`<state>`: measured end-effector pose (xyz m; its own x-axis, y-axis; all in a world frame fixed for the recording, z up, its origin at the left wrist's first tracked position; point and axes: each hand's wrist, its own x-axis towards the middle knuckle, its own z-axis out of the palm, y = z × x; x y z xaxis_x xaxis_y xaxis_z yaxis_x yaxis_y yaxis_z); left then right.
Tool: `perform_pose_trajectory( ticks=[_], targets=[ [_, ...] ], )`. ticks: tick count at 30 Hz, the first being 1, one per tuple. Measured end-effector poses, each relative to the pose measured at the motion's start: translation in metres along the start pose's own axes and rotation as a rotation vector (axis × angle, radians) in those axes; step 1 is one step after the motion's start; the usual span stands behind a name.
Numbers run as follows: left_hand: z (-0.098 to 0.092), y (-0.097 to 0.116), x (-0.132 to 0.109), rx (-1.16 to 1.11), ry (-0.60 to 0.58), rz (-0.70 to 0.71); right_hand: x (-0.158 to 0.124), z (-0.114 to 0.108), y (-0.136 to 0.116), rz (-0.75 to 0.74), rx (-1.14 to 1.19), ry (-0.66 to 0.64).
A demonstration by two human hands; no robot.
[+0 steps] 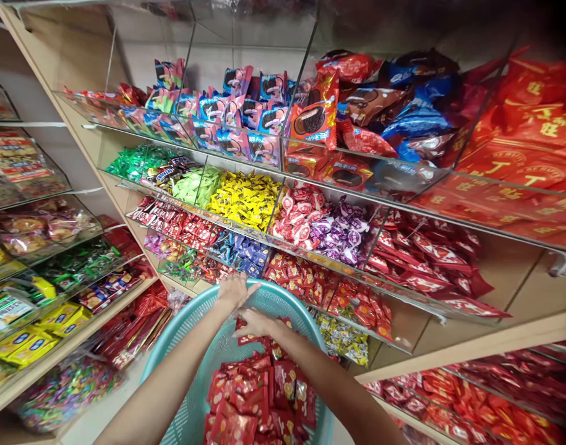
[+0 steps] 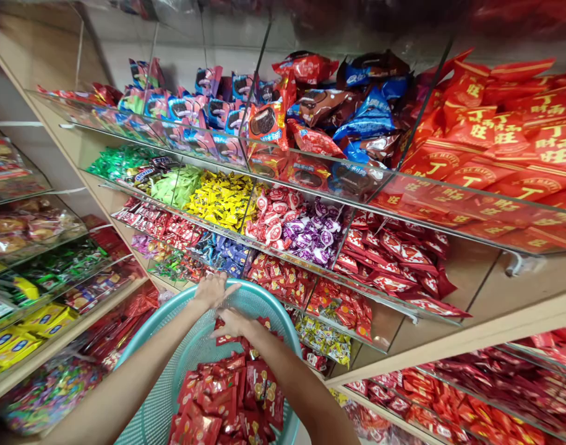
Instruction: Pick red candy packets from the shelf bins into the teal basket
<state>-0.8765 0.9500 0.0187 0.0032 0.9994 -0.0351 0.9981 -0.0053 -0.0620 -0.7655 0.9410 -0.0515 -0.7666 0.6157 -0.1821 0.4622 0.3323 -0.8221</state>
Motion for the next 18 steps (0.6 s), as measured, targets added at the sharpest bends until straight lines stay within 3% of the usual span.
perform_pose_trajectory(
  ticks=[3,6,13,18],
  targets=[
    [0.0,0.0,0.0,-0.01,0.006,0.002,0.003,0.007,0.0,-0.081,-0.226,-0.032],
    [0.002,-0.001,0.0,-0.027,0.006,-0.002,0.003,0.014,0.004,-0.049,-0.353,-0.122],
    [0.002,-0.001,0.0,-0.037,0.001,-0.007,-0.002,0.017,0.01,-0.028,-0.379,-0.25],
    [-0.001,0.0,-0.001,-0.035,-0.002,-0.008,-0.008,0.008,-0.005,-0.085,-0.588,-0.207]
  ],
)
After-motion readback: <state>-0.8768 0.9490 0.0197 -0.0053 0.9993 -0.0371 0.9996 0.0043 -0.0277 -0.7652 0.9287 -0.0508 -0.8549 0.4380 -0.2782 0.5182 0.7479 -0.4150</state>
